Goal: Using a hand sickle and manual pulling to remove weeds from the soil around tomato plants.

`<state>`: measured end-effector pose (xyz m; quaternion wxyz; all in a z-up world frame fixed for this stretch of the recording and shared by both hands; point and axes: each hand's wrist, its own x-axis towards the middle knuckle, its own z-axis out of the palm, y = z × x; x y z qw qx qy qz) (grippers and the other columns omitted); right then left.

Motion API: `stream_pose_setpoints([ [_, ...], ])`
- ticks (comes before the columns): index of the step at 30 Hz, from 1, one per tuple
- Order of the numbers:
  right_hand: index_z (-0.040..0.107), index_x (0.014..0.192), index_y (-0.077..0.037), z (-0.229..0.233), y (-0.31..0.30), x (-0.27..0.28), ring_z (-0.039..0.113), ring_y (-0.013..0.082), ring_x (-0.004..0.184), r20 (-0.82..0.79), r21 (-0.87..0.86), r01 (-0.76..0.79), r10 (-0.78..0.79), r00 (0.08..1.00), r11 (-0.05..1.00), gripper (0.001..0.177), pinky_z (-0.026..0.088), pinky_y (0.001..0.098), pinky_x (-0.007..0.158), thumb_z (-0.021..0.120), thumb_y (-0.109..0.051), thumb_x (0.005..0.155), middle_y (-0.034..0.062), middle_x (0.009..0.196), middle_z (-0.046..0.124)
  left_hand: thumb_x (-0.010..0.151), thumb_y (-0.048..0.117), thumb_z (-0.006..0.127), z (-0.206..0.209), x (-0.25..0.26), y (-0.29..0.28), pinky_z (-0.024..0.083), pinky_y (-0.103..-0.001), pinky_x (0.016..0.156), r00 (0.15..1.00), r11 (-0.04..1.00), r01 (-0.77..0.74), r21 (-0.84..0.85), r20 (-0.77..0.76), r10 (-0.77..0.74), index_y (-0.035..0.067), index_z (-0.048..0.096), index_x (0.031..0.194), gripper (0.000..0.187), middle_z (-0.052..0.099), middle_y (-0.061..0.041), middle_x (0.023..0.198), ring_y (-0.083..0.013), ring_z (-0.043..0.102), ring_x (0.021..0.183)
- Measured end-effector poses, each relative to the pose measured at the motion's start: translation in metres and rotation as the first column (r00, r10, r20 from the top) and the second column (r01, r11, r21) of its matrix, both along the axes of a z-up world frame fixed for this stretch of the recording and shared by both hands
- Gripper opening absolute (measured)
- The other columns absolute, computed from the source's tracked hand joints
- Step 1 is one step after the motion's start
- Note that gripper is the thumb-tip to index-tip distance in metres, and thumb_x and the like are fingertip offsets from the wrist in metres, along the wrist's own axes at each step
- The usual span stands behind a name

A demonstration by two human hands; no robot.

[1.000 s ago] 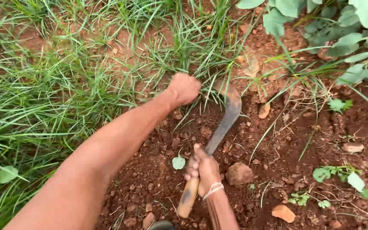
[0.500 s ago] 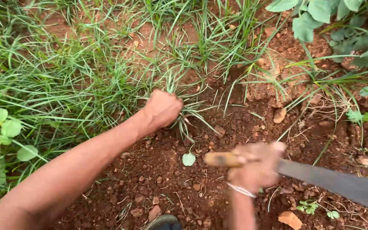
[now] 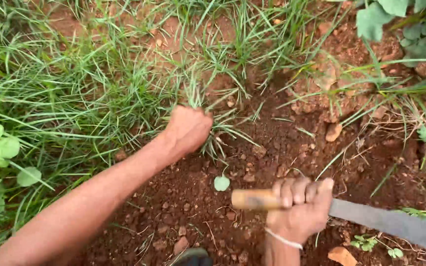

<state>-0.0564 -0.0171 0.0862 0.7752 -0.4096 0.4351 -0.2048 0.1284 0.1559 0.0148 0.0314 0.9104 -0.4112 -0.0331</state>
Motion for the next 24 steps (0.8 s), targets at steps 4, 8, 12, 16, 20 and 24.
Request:
stream_pose_setpoints([
  [4, 0.049, 0.076, -0.015, -0.024, 0.067, 0.034, 0.038, 0.0117, 0.041, -0.229, 0.33, 0.077, 0.001, 0.973, 0.941, 0.029, 0.042, 0.0284, 0.041, 0.054, -0.025, 0.103, -0.0036, 0.054, 0.041, 0.079, 0.011, 0.064, 0.021, 0.022, 0.015, 0.052, -0.04, 0.045, 0.994, 0.993, -0.107, -0.041, -0.005, 0.107, 0.01, 0.072, 0.074, 0.009, 0.071, -0.014, 0.069, -0.0239, 0.07, 0.057],
  [8, 0.041, 0.067, -0.017, -0.034, 0.093, -0.031, 0.036, 0.0075, 0.035, 0.007, 0.611, -0.289, 0.36, 0.933, 0.737, 0.039, 0.036, 0.028, 0.032, 0.056, -0.028, 0.101, -0.0072, 0.05, 0.041, 0.078, 0.012, 0.064, 0.023, 0.033, 0.023, 0.052, -0.04, 0.047, 0.982, 0.981, -0.105, -0.166, 0.138, 0.129, 0.01, 0.073, 0.076, 0.009, 0.072, -0.013, 0.073, -0.0256, 0.069, 0.058],
  [12, 0.04, 0.063, -0.018, -0.002, 0.048, -0.022, 0.035, 0.0096, 0.034, -0.235, 0.506, -0.141, 0.294, 0.927, 0.851, 0.043, 0.036, 0.0287, 0.034, 0.055, -0.034, 0.1, -0.0062, 0.046, 0.037, 0.079, 0.011, 0.063, 0.03, 0.021, 0.011, 0.05, -0.036, 0.038, 0.991, 0.991, -0.132, 0.019, 0.024, 0.132, 0.009, 0.073, 0.076, 0.011, 0.071, -0.019, 0.079, -0.018, 0.068, 0.054],
  [16, 0.038, 0.065, -0.019, 0.008, 0.018, 0.019, 0.037, 0.0093, 0.038, 0.177, 0.066, 0.11, -0.12, 0.977, 0.992, 0.045, 0.042, 0.0277, 0.04, 0.051, -0.029, 0.107, -0.0051, 0.05, 0.041, 0.097, 0.014, 0.057, 0.024, 0.015, 0.012, 0.049, -0.035, 0.04, 0.987, 0.973, -0.122, 0.197, -0.077, 0.139, 0.009, 0.073, 0.077, 0.027, 0.07, -0.012, 0.066, -0.0143, 0.065, 0.05],
  [20, 0.046, 0.069, -0.016, -0.083, 0.07, 0.028, 0.037, 0.0146, 0.039, -0.213, 0.397, -0.051, 0.146, 0.966, 0.916, 0.03, 0.035, 0.032, 0.037, 0.052, -0.017, 0.098, -0.0024, 0.052, 0.04, 0.094, 0.018, 0.062, 0.036, 0.025, 0.001, 0.049, -0.036, 0.044, 0.986, 0.969, -0.141, 0.205, -0.062, 0.156, 0.012, 0.074, 0.075, 0.023, 0.07, -0.008, 0.067, -0.0174, 0.066, 0.055],
  [24, 0.046, 0.067, -0.018, -0.047, 0.069, 0.0, 0.033, 0.0112, 0.038, -0.135, 0.58, -0.216, 0.354, 0.925, 0.785, 0.036, 0.035, 0.0308, 0.037, 0.059, -0.029, 0.099, -0.005, 0.051, 0.034, 0.078, 0.018, 0.069, 0.038, 0.019, 0.011, 0.05, -0.04, 0.049, 0.985, 0.969, -0.141, 0.204, -0.075, 0.159, 0.016, 0.076, 0.077, 0.007, 0.069, -0.007, 0.073, -0.0238, 0.068, 0.065],
])
